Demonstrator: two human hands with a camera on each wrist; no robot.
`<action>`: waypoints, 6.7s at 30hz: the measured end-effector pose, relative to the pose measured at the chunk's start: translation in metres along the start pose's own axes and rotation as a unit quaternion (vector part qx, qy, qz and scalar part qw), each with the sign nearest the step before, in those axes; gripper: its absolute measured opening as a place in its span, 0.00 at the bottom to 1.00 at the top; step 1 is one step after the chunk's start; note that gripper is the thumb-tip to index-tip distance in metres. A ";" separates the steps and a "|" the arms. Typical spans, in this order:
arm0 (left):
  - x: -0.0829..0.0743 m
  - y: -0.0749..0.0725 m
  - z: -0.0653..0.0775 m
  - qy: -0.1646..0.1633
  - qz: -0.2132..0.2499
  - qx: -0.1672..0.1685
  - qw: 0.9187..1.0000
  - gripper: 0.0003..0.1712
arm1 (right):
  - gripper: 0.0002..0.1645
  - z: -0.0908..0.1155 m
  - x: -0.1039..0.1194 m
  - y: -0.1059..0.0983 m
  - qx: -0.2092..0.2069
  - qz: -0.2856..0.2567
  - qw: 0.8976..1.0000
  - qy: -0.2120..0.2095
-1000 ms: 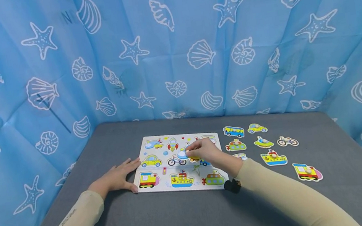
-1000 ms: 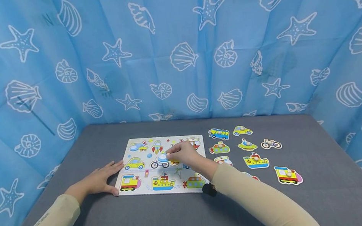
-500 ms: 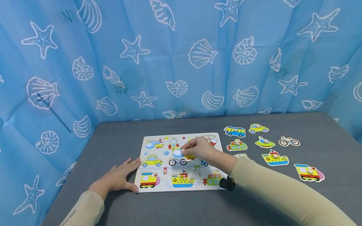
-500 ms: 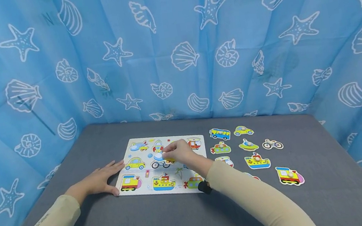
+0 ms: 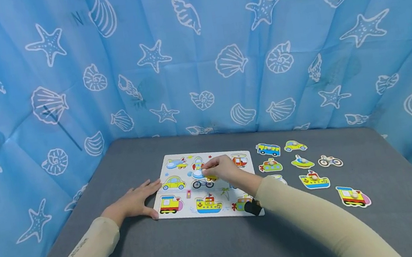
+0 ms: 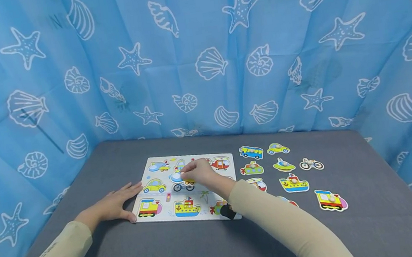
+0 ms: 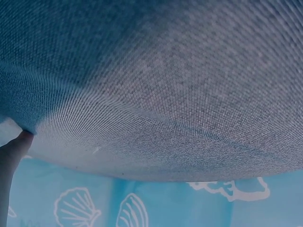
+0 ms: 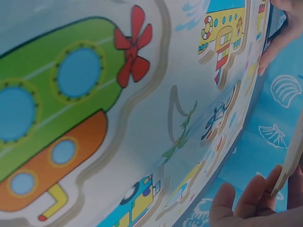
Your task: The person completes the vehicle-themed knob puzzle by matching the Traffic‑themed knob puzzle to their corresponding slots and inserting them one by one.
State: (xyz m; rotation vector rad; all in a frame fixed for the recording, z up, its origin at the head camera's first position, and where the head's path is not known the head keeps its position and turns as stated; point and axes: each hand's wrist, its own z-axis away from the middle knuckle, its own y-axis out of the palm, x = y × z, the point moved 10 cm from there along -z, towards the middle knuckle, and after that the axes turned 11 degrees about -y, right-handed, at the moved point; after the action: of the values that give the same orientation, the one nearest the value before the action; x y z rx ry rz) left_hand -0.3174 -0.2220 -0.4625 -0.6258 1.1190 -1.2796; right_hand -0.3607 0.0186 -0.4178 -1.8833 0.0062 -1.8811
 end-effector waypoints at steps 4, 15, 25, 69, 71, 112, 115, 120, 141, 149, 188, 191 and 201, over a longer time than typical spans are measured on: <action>0.000 0.000 0.000 0.001 0.001 -0.001 1.000 0.65 | 0.09 -0.003 0.000 0.003 0.000 0.007 1.000 0.007; 0.003 0.002 -0.003 -0.003 0.008 -0.004 1.000 0.66 | 0.09 -0.010 0.003 0.011 -0.009 0.003 1.000 0.003; 0.006 0.003 -0.004 -0.013 0.004 -0.005 1.000 0.65 | 0.09 -0.020 0.002 0.023 -0.004 0.013 1.000 0.012; 0.008 0.003 -0.006 -0.009 0.015 -0.004 1.000 0.65 | 0.04 -0.070 -0.004 0.039 -0.026 0.080 0.995 0.052; 0.008 0.003 -0.005 -0.008 0.018 -0.003 1.000 0.65 | 0.03 -0.071 -0.004 0.041 -0.028 0.083 0.994 0.058; 0.002 0.000 -0.002 -0.008 0.012 -0.006 1.000 0.64 | 0.04 -0.111 -0.011 0.061 -0.016 0.125 0.989 0.074; 0.002 0.001 -0.002 -0.009 0.011 -0.007 1.000 0.64 | 0.03 -0.113 -0.011 0.062 -0.012 0.136 0.988 0.073; 0.003 0.000 -0.002 -0.012 0.009 -0.008 1.000 0.64 | 0.04 -0.113 -0.006 0.063 -0.005 0.162 0.985 0.058; 0.003 0.004 -0.005 0.000 -0.002 -0.010 1.000 0.65 | 0.13 -0.104 -0.004 0.053 -0.010 0.110 0.992 0.066; -0.001 0.002 -0.003 0.002 0.005 -0.010 1.000 0.65 | 0.15 -0.092 0.003 0.042 -0.009 0.053 0.997 0.048; -0.002 0.000 0.001 0.000 0.009 -0.003 1.000 0.66 | 0.27 0.004 0.014 -0.042 0.016 0.011 1.000 -0.001; -0.002 0.001 0.002 -0.005 0.009 -0.001 1.000 0.66 | 0.27 0.010 0.013 -0.046 0.019 0.010 1.000 0.000; 0.003 0.005 0.001 -0.006 0.011 0.000 1.000 0.67 | 0.26 0.023 0.013 -0.064 0.008 0.017 1.000 -0.007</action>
State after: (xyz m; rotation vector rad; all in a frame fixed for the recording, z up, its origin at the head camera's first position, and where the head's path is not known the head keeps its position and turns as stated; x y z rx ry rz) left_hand -0.3148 -0.2241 -0.4671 -0.6197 1.1135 -1.2561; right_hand -0.3592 0.0789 -0.3829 -1.8742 0.0182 -1.8398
